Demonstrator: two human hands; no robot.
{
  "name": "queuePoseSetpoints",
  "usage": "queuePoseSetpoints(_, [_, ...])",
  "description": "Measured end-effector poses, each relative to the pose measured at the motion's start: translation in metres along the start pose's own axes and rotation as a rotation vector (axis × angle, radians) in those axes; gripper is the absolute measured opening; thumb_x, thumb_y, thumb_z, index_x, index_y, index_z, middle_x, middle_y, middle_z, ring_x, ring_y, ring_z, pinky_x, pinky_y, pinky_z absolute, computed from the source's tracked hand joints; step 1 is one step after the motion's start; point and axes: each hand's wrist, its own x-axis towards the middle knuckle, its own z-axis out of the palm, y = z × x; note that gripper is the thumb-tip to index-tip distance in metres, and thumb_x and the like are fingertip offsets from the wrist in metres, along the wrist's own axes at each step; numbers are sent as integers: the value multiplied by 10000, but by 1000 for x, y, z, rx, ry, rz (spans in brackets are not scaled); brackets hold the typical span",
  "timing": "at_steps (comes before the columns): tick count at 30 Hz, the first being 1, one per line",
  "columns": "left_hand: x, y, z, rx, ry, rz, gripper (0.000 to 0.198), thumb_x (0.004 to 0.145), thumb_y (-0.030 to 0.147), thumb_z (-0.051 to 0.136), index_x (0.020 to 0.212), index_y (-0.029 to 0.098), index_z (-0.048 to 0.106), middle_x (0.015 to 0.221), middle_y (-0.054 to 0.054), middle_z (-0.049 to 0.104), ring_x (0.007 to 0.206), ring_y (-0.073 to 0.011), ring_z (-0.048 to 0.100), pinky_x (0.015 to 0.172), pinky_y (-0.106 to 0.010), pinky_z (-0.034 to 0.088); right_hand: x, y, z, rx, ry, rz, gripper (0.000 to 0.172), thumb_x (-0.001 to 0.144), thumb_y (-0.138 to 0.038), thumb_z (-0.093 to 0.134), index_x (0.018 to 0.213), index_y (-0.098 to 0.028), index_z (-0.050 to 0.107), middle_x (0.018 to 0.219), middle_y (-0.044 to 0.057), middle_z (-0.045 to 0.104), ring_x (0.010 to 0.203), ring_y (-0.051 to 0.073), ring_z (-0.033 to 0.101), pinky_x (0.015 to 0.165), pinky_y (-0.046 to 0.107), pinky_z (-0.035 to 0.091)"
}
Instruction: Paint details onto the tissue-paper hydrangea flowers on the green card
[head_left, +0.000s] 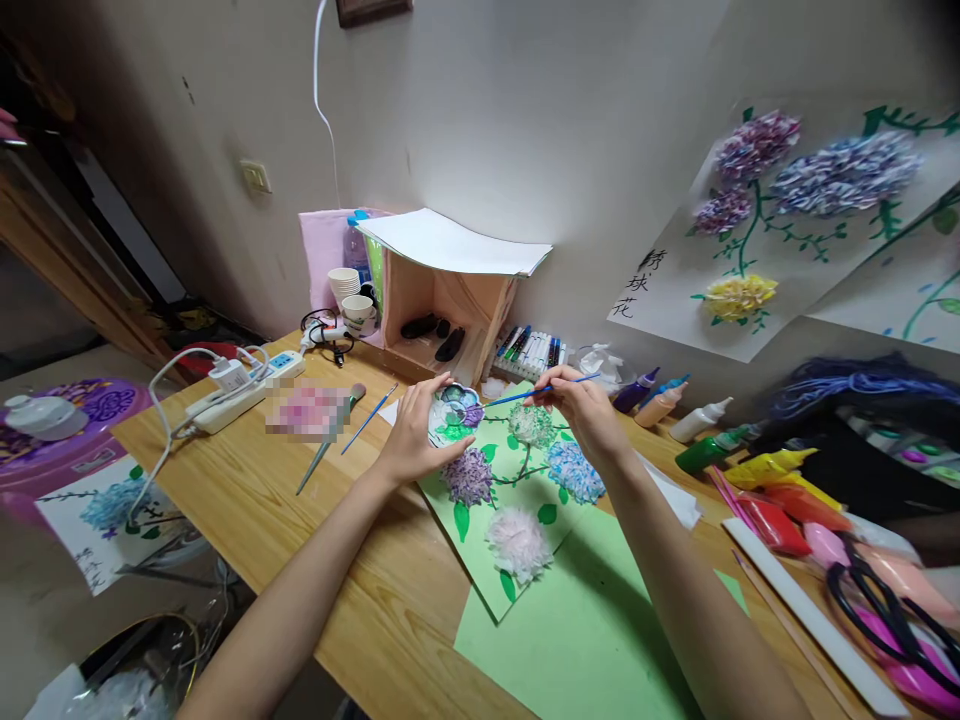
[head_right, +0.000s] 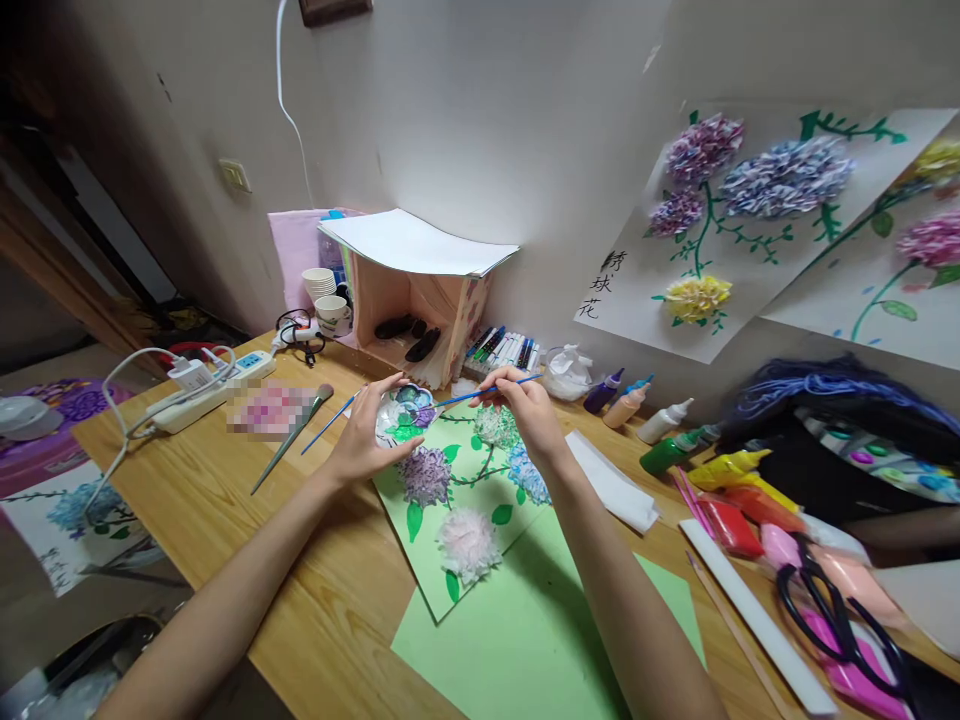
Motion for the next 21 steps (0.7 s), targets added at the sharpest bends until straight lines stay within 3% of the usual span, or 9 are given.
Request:
queuePoseSetpoints(8, [0,1,-2,34,-8,41,769,727,405,715,1360,197,331,1297,-124,517,1192,-270,482,1019,-415,375,-7,0,5,-193,-52,-155,179,865,-313,472,796,-194,586,700,27,655,699,165,594,643,297,418])
queuePoseSetpoints(21, [-1,-1,0,100,-58,61,745,751,410,692,1364,184,335,1317,-132,504,1203,-278,461,995,-403,371,-15,-19,3,-390,-64,-246,233,918,-310,430,816,-191,602,764,37,668,752,171,613,720,313,444])
